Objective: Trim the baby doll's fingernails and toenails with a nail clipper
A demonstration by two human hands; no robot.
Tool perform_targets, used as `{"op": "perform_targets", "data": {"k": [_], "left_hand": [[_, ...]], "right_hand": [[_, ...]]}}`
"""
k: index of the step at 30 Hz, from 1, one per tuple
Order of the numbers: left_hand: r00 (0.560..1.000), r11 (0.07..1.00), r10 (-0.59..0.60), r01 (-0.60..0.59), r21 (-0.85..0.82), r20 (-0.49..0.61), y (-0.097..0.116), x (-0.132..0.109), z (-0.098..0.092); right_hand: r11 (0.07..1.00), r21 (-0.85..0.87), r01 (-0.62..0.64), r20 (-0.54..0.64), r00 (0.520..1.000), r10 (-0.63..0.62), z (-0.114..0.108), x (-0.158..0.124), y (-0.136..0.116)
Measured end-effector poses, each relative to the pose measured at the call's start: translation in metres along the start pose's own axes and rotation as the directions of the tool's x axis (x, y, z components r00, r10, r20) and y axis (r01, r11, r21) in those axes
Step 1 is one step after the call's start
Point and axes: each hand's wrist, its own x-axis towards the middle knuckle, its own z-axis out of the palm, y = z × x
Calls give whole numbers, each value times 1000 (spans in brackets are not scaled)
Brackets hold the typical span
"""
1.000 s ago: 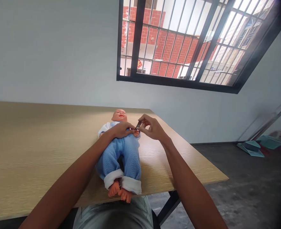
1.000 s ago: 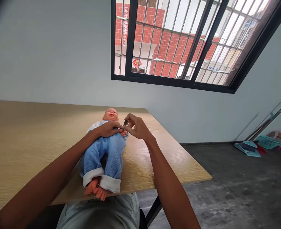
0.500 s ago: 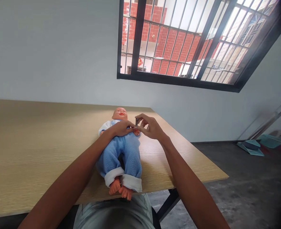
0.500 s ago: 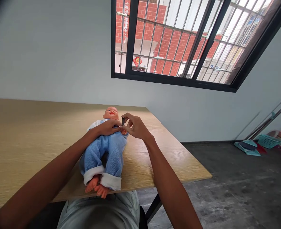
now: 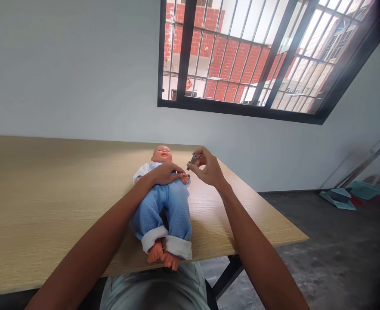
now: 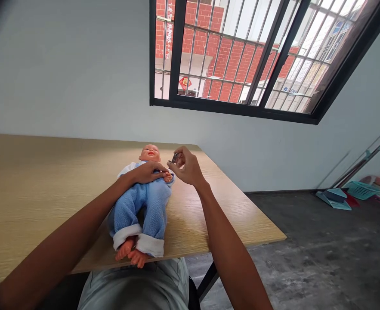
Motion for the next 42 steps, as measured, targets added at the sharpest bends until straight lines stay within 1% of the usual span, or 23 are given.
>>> {"op": "perform_targets", "data": {"k": [3,6,11,14,21,24,29,37,42], "left_hand": [[1000,1000,-3,3,-16,9,2,0,-1],[1000,1000,0,0,-27,13,3,0,0],[1000,1000,10,-10,-29,17,1,2,0],[1000,999,23,-22,-39,21,0,2,0],[999,999,39,-39,-38,18,1,2,0],[999,999,38,-38,-15,4,1,3,-1],[1000,1000,13,-13,5,-21,1,3,-1],[1000,1000,-11,11,23,-12,1,2,-1],[1000,1000,-4,5,27,-17,-2,3,0]], "right_hand": [[1000,0,-19,3,1000,19,0,0,-1],[999,23,-35,40,999,35,-2,-1,-1],[995,99,-30,219,976,8,-19,0,-3],[993,117,-19,279,960,-14,-26,-1,-4],[991,131,23,407,910,-75,-22,-2,-6],[992,119,44,429,899,-91,-21,-2,-7],[994,88,69,437,894,-101,-20,-1,-9],[994,63,84,468,878,-104,-18,-1,-13],[994,59,95,477,872,-111,-18,-1,-14]]}}
